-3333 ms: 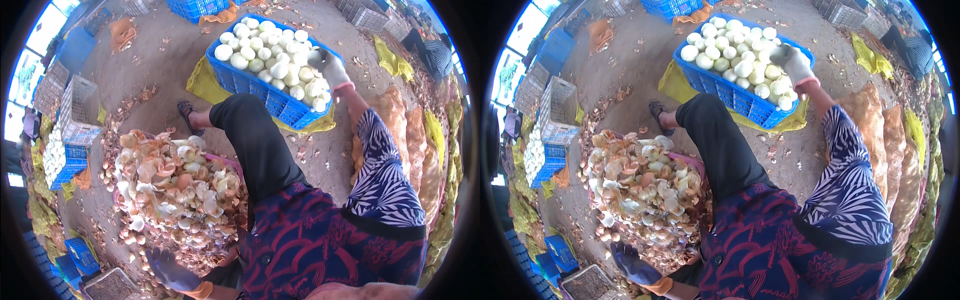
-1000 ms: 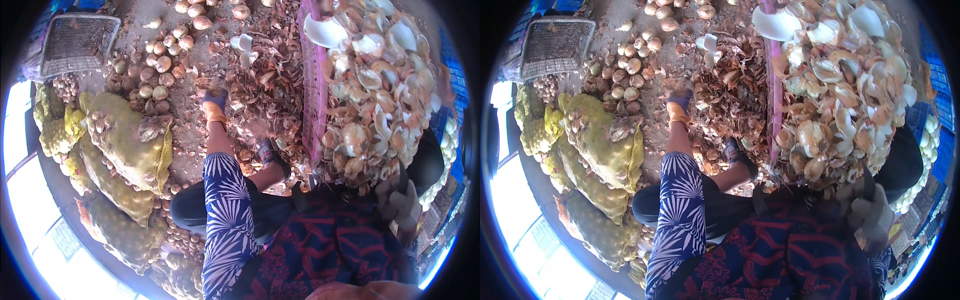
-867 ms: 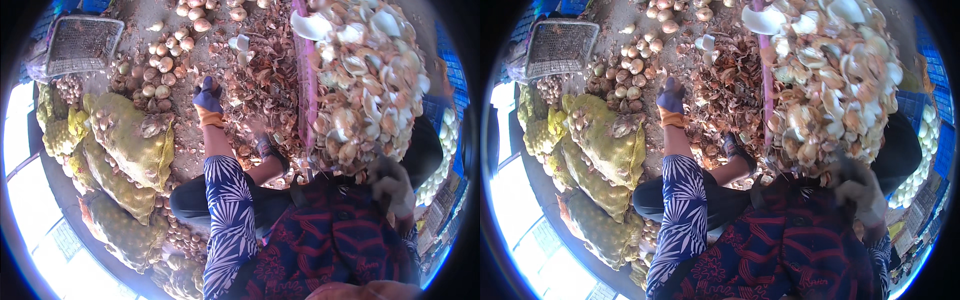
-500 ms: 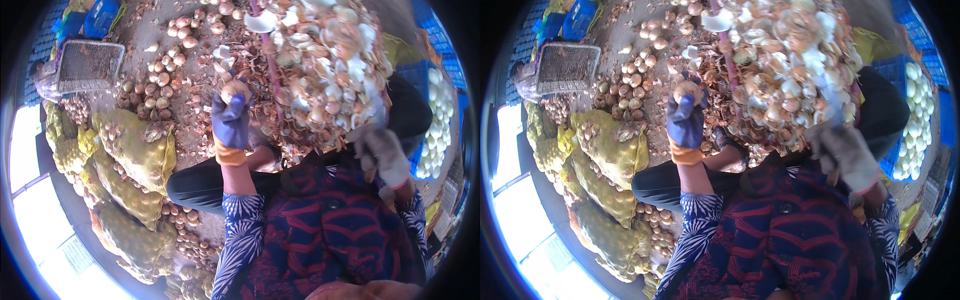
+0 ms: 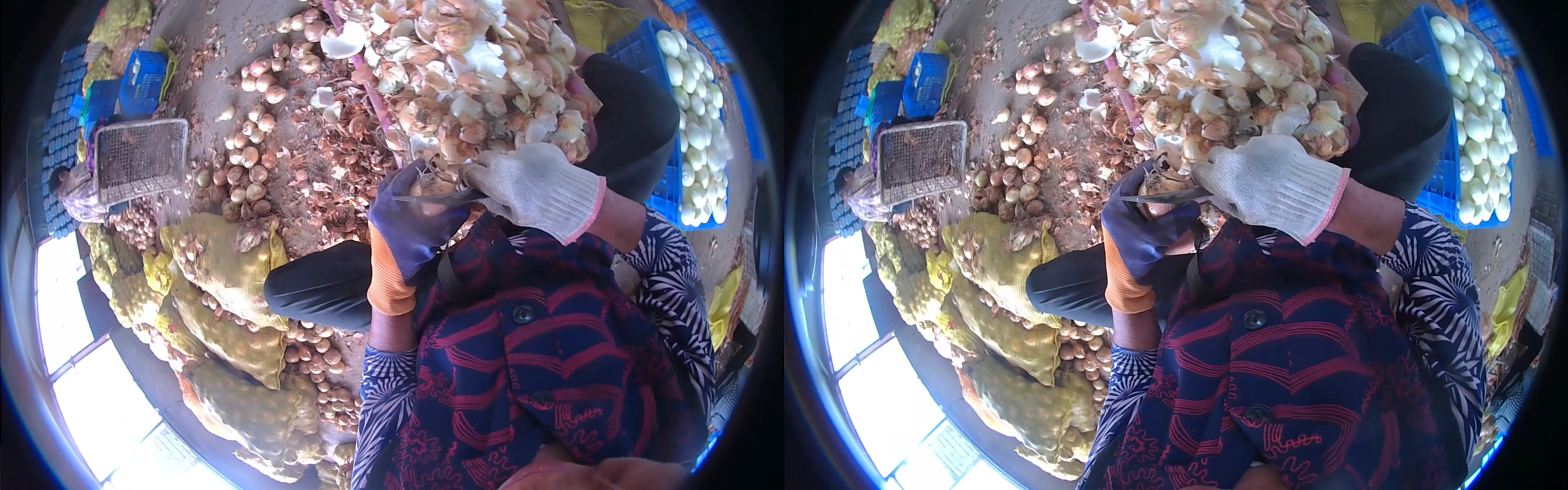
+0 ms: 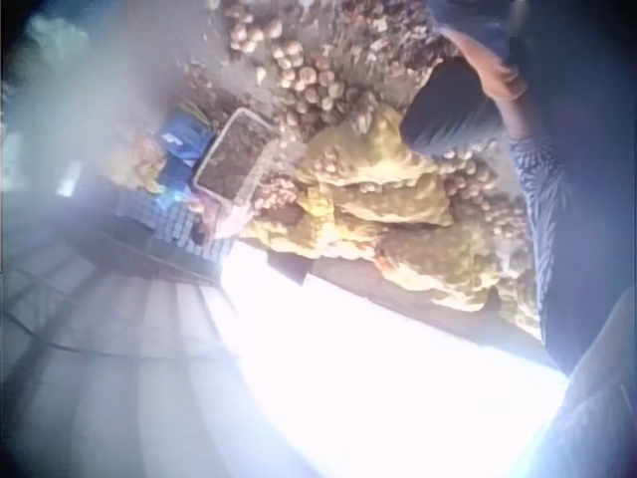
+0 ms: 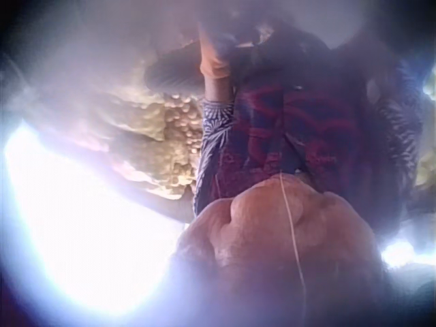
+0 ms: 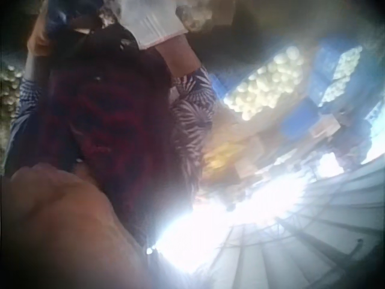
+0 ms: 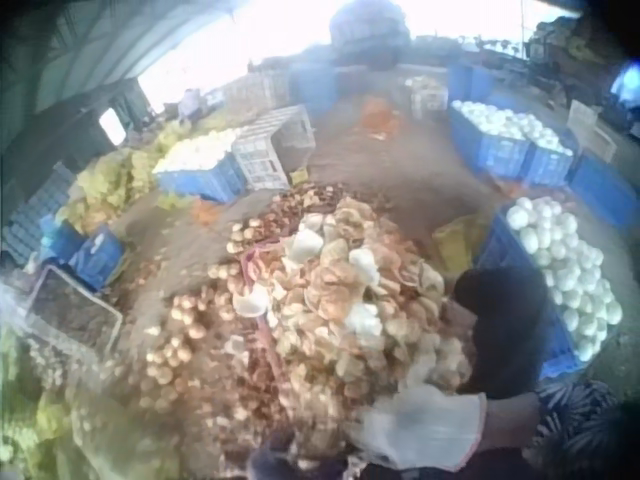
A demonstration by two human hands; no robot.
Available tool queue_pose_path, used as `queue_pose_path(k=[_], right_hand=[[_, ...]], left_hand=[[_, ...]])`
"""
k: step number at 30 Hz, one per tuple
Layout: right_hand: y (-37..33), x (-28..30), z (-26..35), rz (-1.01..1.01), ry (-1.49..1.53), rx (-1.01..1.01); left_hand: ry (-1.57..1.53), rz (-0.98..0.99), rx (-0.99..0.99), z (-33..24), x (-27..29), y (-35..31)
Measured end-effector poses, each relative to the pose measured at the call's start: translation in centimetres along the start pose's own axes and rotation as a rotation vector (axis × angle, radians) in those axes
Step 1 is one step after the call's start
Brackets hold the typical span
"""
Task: The person sits on the floor and peels onions one by one using a small knife. They remove the outer layers and place the peeled onions into a blue crate while discarding the skins onto a pile on the floor.
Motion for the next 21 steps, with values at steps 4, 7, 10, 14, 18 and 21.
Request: queue_pose_path(k=[4,7,10,14,18,21], right_hand=[[-1.1,-1.0,-0.6,-0.031,0.067,-0.023],[-1.0,-1.5,-0.5,0.017,0.067,-0.167],[-0.8,-1.3,-0.4,0.013,0.144,-0.277],[-1.4,-1.8,-1.5,-0.143,0.33,-0.216],[-1.5,-1.9,-1.7,-0.158,0.268,-0.182],[-2.0,-1.1,-2.2,0.001,0.156,-0.203]], left_hand=[[0.211,0.036,-0.233,-1.8,-1.6,0.3],[0.169,0.002,-0.182,-1.5,-2.4,0.4],[0.105,-0.102,-0.162,-1.4,-2.3,0.2],[-0.476,-0.218,0.192,0.9,-4.3,-1.5],[-0.522,-0.214,0.272,1.3,-5.0,-2.2],[-0.505,-0.19,0.193,0.1,-4.7,-1.1]])
Point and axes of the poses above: each hand's wrist, its own y-axis towards the middle knuckle, its own x-axis out of the back of the hand, z = x × y, the point moved 6 cm from there along y, towards the middle knuckle, and after that the axes turned 13 degrees about -x, right-handed, at the moved point
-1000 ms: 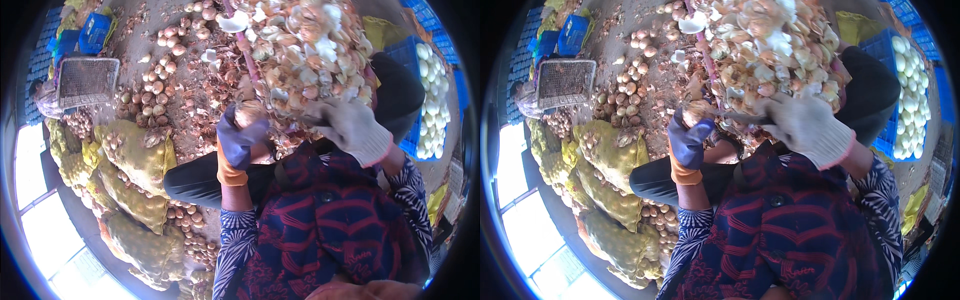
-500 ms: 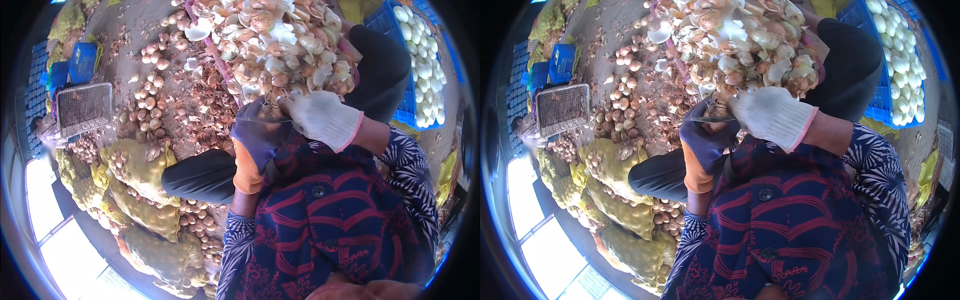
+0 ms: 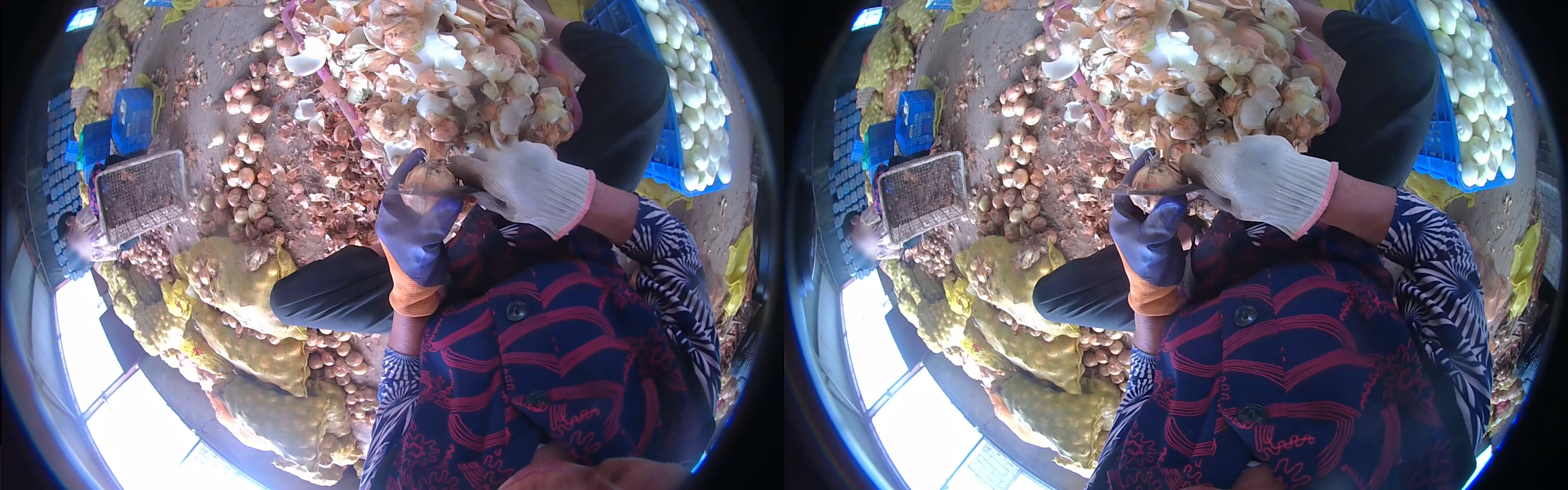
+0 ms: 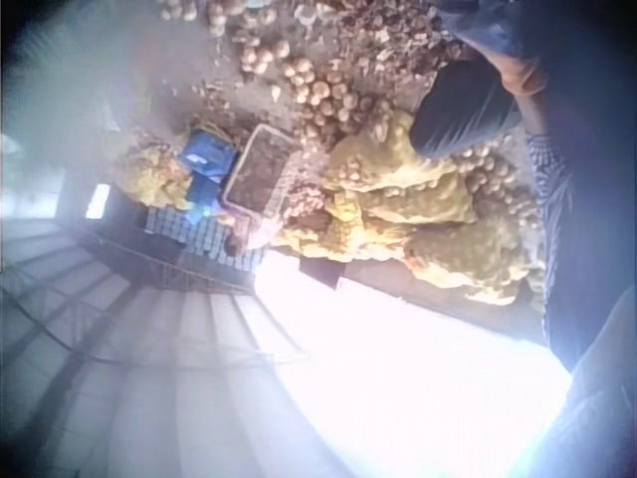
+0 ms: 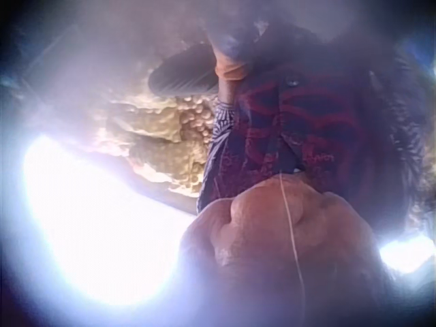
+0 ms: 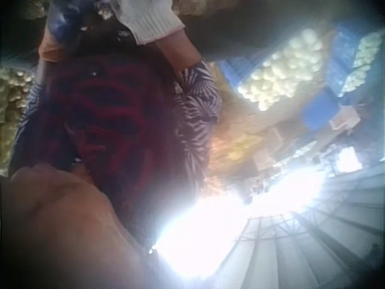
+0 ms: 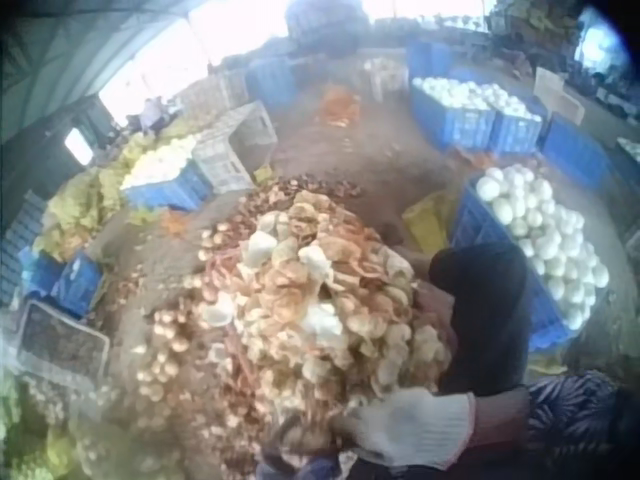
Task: The person sits on the floor and peels onions one by one using a small knife. They remove the outer layers and place the peeled onions into a blue crate while discarding the skins onto a pile on the floor.
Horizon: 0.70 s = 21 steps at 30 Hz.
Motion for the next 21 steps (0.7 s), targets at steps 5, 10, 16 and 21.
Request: queue_pose_path(k=[5,10,16,21], right_hand=[[-0.4,0.3,-0.3,-0.004,-0.094,-0.073],[0.0,1.1,-0.5,-0.174,-0.06,-0.023],[-1.4,3.1,-0.7,-0.054,0.096,-0.02],[-2.0,1.4,-1.8,-0.066,0.072,0.031]], left_hand=[[-0.002,0.038,0.049,-1.0,-0.8,0.5],[0.28,0.144,-0.164,-1.2,-1.6,0.7],[-0.035,0.029,0.095,-1.7,-2.2,0.7],[-0.094,0.064,0.121,-2.1,-2.6,0.6]])
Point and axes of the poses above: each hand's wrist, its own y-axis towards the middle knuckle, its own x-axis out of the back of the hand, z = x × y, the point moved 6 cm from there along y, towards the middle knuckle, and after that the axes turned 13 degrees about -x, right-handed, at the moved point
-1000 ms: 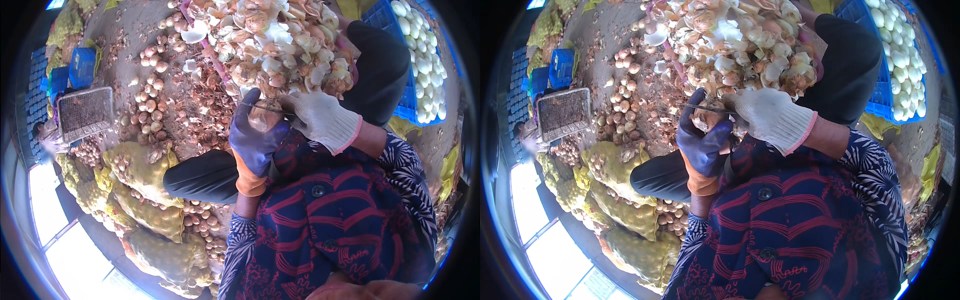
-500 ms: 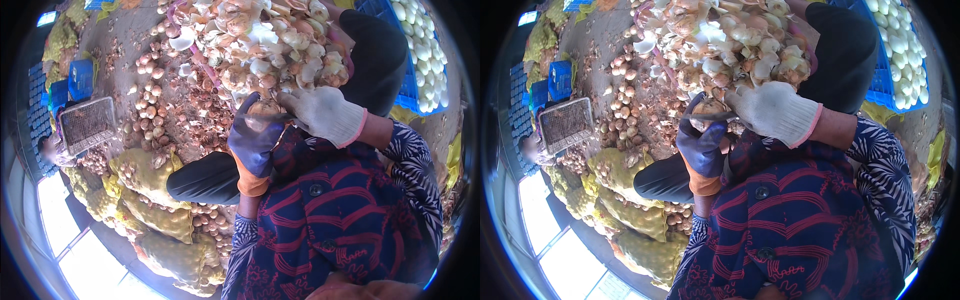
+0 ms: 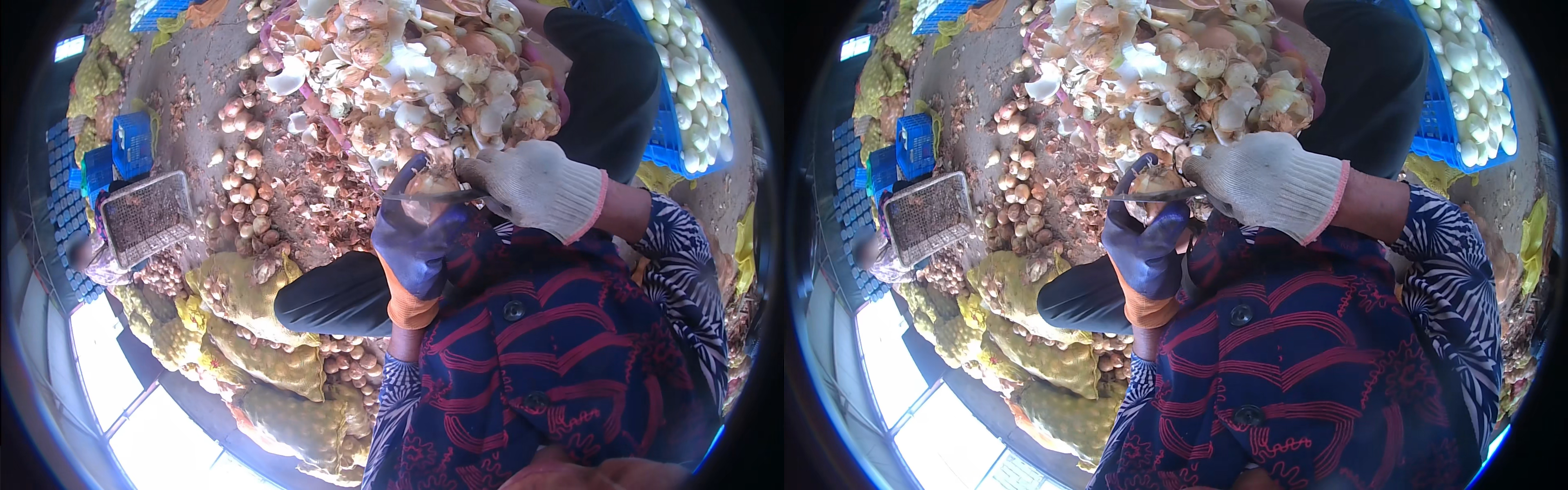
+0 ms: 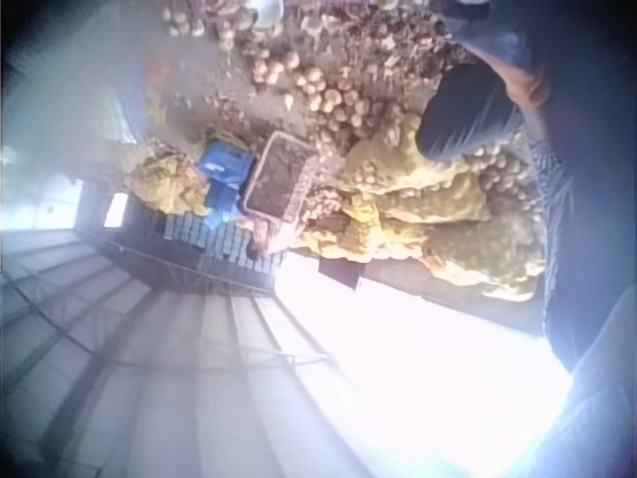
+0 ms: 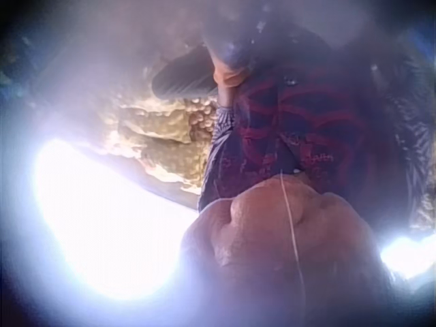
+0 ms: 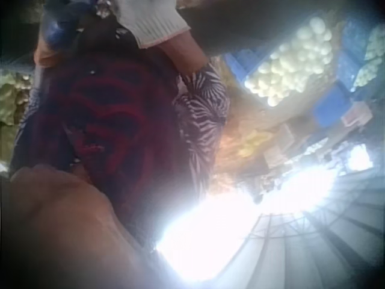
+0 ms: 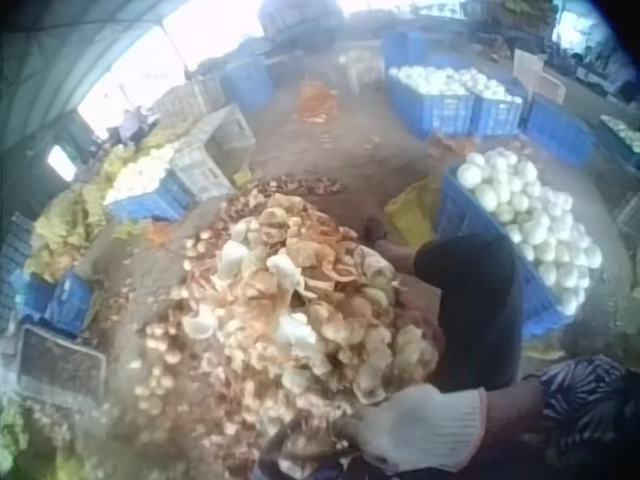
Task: The person sits on the floor and peels onions one by one using a small knife. They remove the outer layers and place the peeled onions into a blue crate while discarding the skins onto a pile on the floor.
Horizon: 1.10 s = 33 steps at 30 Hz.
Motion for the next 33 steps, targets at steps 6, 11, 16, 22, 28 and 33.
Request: queue_pose_path(k=[6,11,16,22,28,33], right_hand=[[0.4,-0.9,0.3,-0.183,-0.327,0.185],[2.5,0.9,1.9,-0.137,-0.215,-0.109],[2.4,1.5,0.6,-0.211,-0.265,-0.004],[0.9,2.7,-5.0,-0.114,-0.007,-0.302],[-0.5,-0.7,-1.7,-0.026,0.949,-0.1],[1.0,-2.5,-0.8,-0.007,1.633,-0.57]], left_hand=[[0.349,0.031,-0.122,0.1,-0.3,0.2],[-0.008,-0.045,-0.088,0.0,-0.7,0.1],[-0.358,-0.089,0.0,1.2,-0.3,-0.3],[-0.443,-0.091,0.027,2.5,0.3,0.7],[0.124,0.192,-0.373,0.5,-0.6,1.9],[-0.045,0.001,-0.136,-0.1,0.1,0.6]])
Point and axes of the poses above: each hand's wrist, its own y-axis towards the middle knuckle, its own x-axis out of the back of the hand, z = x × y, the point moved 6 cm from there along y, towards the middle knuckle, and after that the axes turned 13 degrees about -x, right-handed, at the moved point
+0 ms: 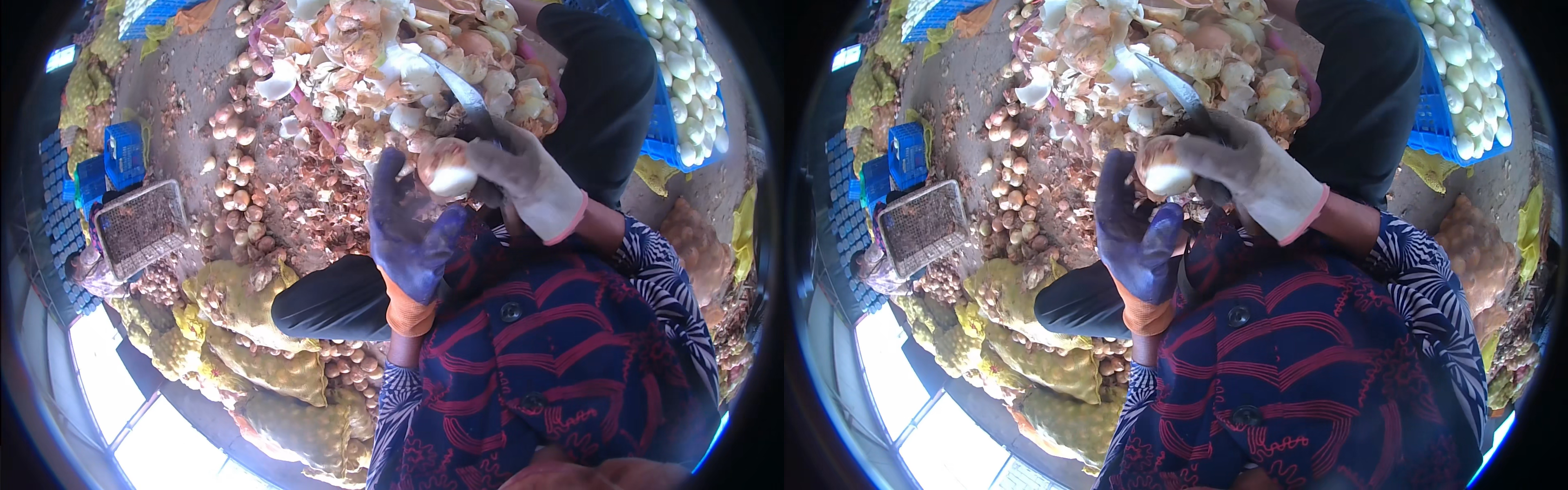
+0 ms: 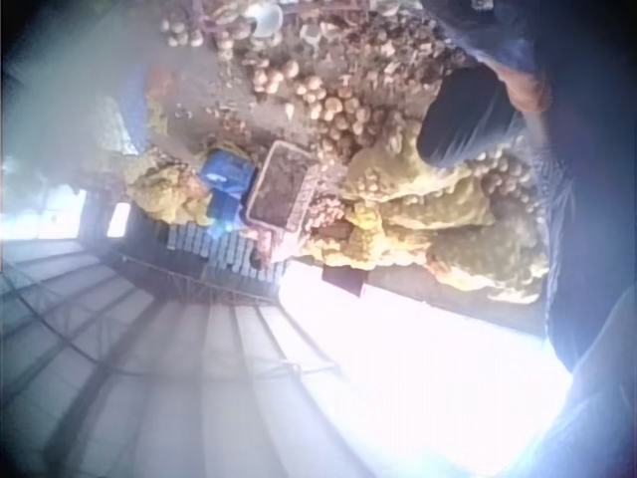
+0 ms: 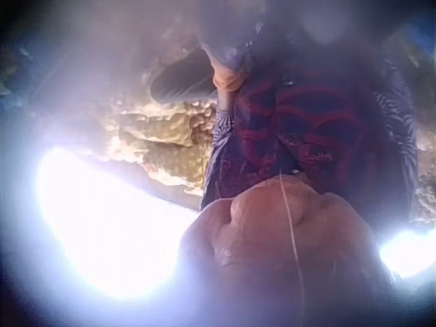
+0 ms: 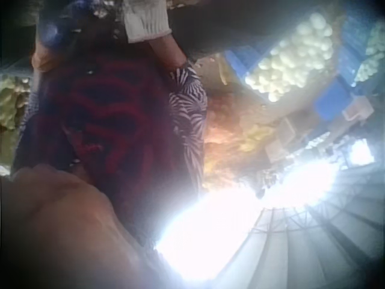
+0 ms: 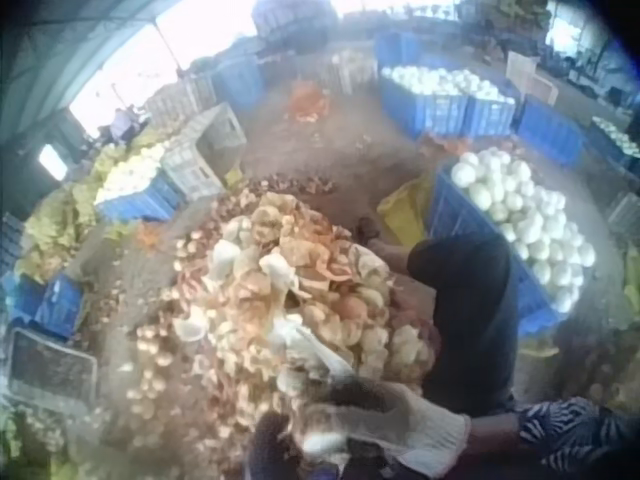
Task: The person sits on the floor and peels onions one by one using a small knife. They remove the outer layers and place the peeled onions into a blue crate while discarding the skins onto a pile on the floor.
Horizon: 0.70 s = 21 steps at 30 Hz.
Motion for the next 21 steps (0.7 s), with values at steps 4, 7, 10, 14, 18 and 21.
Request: queue_pose_path(k=[4,7,10,14,18,21], right_hand=[[0.3,-1.0,1.0,-0.18,-0.434,0.21],[1.8,-0.3,1.5,-0.176,-0.646,0.433],[0.1,-0.3,4.3,-0.355,-1.165,0.748],[-1.9,-0.6,3.2,-0.045,-1.543,0.356],[-1.6,0.2,1.9,-0.005,-1.543,0.372],[-1.1,0.4,0.8,-0.041,-1.597,0.456]], left_hand=[[0.296,0.036,0.004,1.0,0.0,0.0],[0.034,-0.038,-0.009,2.7,0.9,-0.8],[-0.293,-0.147,0.114,3.2,1.1,-1.1],[-0.176,-0.097,0.112,3.1,1.0,-0.6],[-0.376,-0.03,0.08,4.0,1.2,-0.9],[-0.172,0.02,0.072,4.0,1.3,-0.7]])
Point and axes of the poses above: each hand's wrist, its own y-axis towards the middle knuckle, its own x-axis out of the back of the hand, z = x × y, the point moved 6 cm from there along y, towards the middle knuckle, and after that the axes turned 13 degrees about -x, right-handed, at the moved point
